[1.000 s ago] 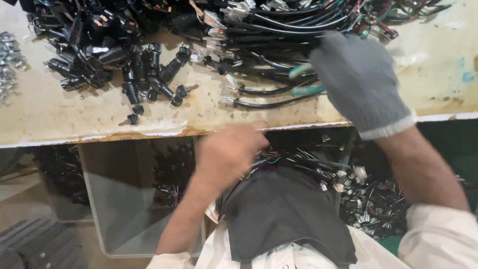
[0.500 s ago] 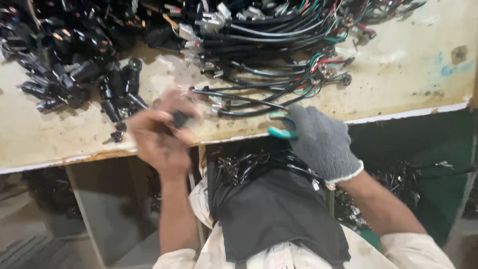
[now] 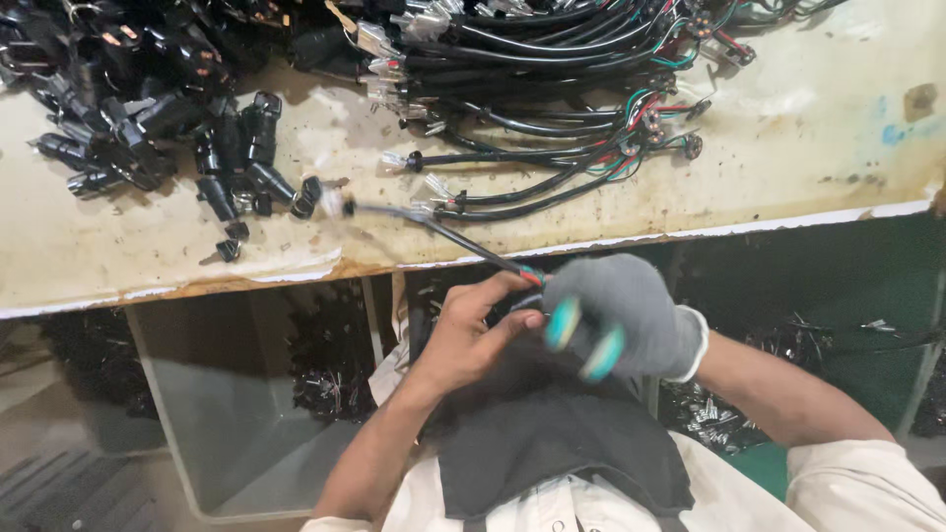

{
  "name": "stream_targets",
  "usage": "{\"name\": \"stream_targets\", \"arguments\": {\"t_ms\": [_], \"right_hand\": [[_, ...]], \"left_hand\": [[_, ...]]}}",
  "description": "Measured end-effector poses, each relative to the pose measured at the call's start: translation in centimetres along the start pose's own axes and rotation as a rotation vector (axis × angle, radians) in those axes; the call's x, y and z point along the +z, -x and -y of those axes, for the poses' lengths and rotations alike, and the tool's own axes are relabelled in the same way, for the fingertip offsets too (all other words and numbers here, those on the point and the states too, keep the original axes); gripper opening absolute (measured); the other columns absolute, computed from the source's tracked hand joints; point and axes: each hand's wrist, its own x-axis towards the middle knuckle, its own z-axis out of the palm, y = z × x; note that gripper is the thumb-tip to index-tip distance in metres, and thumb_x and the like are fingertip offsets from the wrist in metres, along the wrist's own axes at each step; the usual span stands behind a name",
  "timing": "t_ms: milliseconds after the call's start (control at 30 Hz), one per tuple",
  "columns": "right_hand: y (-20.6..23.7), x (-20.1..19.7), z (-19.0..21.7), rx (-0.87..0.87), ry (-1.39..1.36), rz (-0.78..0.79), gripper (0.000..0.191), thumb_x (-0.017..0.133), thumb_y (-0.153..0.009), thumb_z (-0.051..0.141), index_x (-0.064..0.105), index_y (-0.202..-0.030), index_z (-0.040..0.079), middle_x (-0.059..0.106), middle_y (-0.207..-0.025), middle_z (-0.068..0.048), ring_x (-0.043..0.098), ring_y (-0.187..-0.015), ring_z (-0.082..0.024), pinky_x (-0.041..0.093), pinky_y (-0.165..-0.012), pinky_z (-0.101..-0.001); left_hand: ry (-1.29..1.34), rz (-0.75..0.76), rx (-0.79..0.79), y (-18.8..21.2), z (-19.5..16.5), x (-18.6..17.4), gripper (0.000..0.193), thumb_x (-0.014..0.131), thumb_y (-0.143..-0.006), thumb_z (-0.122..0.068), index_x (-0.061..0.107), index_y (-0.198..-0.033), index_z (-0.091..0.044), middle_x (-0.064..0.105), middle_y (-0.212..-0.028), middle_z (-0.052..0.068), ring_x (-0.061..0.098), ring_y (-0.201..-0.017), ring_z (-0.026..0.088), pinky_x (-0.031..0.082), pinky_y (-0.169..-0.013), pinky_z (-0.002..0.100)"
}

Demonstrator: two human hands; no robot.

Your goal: The person uses pliers to strip insulation from the ends of black electrical wires, pulling the cut insulation off by hand. They sort through piles of wire connectors and plugs on the workbench, place processed wires aside, and drop scrap pieces into a bin below the table.

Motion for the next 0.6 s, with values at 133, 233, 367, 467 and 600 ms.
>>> {"name": "stream_targets", "arguments": {"t_ms": [133,233,367,467,600], "right_hand": [[-0.3,1.9,1.2,0.453,-0.443,-0.354,0.017,0.073,-0.088,0.009,0.063,-0.102,0.007,0.066,-0.090,-0.001,0.062,-0.078,-0.010,0.053,-0.067,-0.0289],[-0.3,1.6,2.5,0.289,-0.452,-0.518,0.018,0.067,-0.095,0.013,0.061,-0.109,0.004,0.068,-0.096,0.001,0.064,-0.082,-0.007,0.053,-0.069,-0.0291],[0.0,-0.8,2.2,-0.008,-0.237,-0.182,0.020,0.072,-0.089,0.018,0.064,-0.105,0.008,0.067,-0.095,-0.005,0.066,-0.085,-0.020,0.054,-0.071,-0.0373],[0.6,-1.4,1.2,-0.099,-0.195,-0.099,0.020,0.072,-0.086,0.023,0.063,-0.100,0.012,0.065,-0.087,-0.005,0.063,-0.078,-0.024,0.050,-0.066,-0.0383],[2.0,0.3,1.7,0.191,-0.878,-0.617,0.016,0.069,-0.089,0.020,0.058,-0.097,0.012,0.058,-0.080,-0.004,0.055,-0.069,-0.021,0.046,-0.060,-0.0365]], "left_hand": [[0.024,-0.010,-0.177,0.7,0.1,0.5,0.031,0.073,-0.097,-0.017,0.066,-0.121,0.002,0.075,-0.093,0.010,0.072,-0.084,0.014,0.057,-0.080,0.027],[0.101,-0.017,-0.015,1.2,0.3,0.8,0.032,0.071,-0.102,-0.019,0.065,-0.125,0.003,0.073,-0.107,0.011,0.070,-0.098,0.016,0.054,-0.092,0.028],[0.456,0.032,-0.270,1.4,0.0,0.9,0.037,0.074,-0.100,-0.021,0.062,-0.125,0.004,0.065,-0.099,0.004,0.062,-0.088,0.009,0.053,-0.076,0.023],[0.618,0.105,-0.569,1.3,-0.1,0.8,0.044,0.071,-0.091,-0.026,0.064,-0.127,-0.002,0.064,-0.079,0.002,0.053,-0.055,0.006,0.039,-0.045,0.020],[0.641,0.101,-0.385,1.7,0.1,0.6,0.044,0.073,-0.097,-0.029,0.066,-0.129,0.000,0.062,-0.083,0.001,0.051,-0.062,0.005,0.040,-0.052,0.022]]}}
